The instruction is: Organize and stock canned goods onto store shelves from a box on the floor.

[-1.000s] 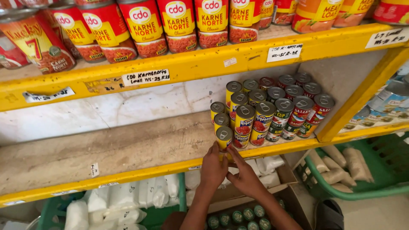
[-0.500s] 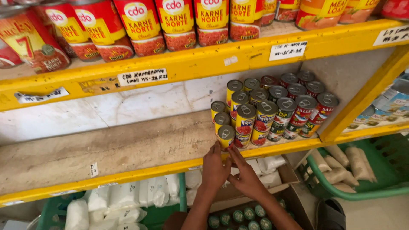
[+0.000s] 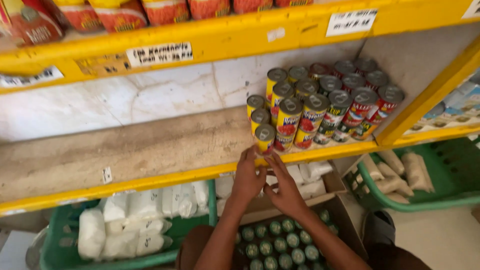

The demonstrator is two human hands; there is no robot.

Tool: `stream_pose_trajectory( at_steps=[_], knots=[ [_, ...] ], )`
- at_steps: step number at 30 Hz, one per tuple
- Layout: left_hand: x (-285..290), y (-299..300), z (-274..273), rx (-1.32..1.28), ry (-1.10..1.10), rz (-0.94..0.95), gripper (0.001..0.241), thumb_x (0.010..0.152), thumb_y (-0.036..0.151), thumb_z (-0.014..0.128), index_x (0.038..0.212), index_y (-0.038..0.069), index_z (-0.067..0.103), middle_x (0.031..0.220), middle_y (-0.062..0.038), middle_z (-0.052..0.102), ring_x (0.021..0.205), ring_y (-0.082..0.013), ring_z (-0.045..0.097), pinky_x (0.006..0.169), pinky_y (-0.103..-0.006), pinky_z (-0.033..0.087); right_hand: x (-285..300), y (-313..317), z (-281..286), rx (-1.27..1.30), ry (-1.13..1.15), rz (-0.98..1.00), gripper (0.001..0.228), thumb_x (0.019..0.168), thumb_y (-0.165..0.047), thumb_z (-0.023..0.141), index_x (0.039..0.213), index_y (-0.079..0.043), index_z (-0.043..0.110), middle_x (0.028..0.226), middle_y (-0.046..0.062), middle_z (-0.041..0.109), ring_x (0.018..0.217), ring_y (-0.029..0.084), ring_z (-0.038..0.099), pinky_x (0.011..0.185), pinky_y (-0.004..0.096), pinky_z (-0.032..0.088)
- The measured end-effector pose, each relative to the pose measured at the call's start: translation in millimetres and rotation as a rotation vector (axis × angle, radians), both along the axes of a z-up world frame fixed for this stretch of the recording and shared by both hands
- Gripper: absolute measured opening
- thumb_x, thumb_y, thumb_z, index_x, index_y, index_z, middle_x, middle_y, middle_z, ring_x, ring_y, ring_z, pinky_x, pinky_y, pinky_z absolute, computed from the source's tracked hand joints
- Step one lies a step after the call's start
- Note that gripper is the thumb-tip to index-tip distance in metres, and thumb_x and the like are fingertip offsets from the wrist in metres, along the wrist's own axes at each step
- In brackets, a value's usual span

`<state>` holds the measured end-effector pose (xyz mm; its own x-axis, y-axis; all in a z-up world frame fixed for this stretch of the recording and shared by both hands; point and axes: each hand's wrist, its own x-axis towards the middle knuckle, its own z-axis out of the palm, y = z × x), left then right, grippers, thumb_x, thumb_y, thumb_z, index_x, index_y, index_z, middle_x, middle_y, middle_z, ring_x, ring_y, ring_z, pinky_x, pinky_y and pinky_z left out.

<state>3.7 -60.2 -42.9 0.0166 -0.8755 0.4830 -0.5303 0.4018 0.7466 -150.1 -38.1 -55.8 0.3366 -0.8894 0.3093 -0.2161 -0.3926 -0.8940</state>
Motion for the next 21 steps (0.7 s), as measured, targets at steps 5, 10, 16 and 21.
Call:
stream_pose_trajectory(
  at_steps=[5, 10, 16, 21],
  knots=[
    [12, 17, -3, -0.084, -0.083, 0.017, 0.045, 0.086, 0.004, 0.065, 0.129, -0.006, 0.058, 0.127, -0.030, 0.061, 0.118, -0.0475, 0.060, 0.104, -0.0477, 0.050, -14, 14, -27, -0.135, 0.015, -0.025, 0.080, 0.080, 0.009, 0.064, 0.154, -0.011, 0.040, 0.164, 0.014, 0.030, 0.120, 0.025, 0.064, 0.079, 0.029, 0.061],
    [42, 49, 8, 0.063, -0.164, -0.056, 0.033, 0.091, 0.009, 0.065, 0.121, -0.002, 0.064, 0.118, -0.024, 0.068, 0.106, -0.0425, 0.067, 0.093, -0.0476, 0.055, -43, 20, -48, 0.005, 0.038, -0.047, 0.063, 0.089, 0.005, 0.059, 0.149, -0.010, 0.047, 0.141, 0.011, 0.052, 0.109, 0.018, 0.067, 0.071, 0.028, 0.057],
    [69, 91, -2, 0.414, -0.624, -0.162, 0.032, 0.088, 0.022, 0.071, 0.111, 0.000, 0.066, 0.104, -0.024, 0.069, 0.099, -0.0443, 0.066, 0.083, -0.0530, 0.054, -62, 48, -73, 0.135, 0.185, 0.009, 0.051, 0.095, 0.000, 0.060, 0.145, -0.007, 0.051, 0.107, 0.007, 0.074, 0.091, 0.016, 0.074, 0.074, 0.030, 0.060],
    [69, 120, -19, 0.561, -0.696, -0.216, 0.036, 0.088, 0.032, 0.074, 0.106, 0.002, 0.066, 0.106, -0.024, 0.069, 0.103, -0.0432, 0.066, 0.086, -0.0535, 0.054, -54, 89, -110, 0.255, 0.307, 0.083, 0.049, 0.094, -0.004, 0.064, 0.142, -0.005, 0.053, 0.098, 0.009, 0.077, 0.081, 0.017, 0.075, 0.073, 0.033, 0.061]
  ],
)
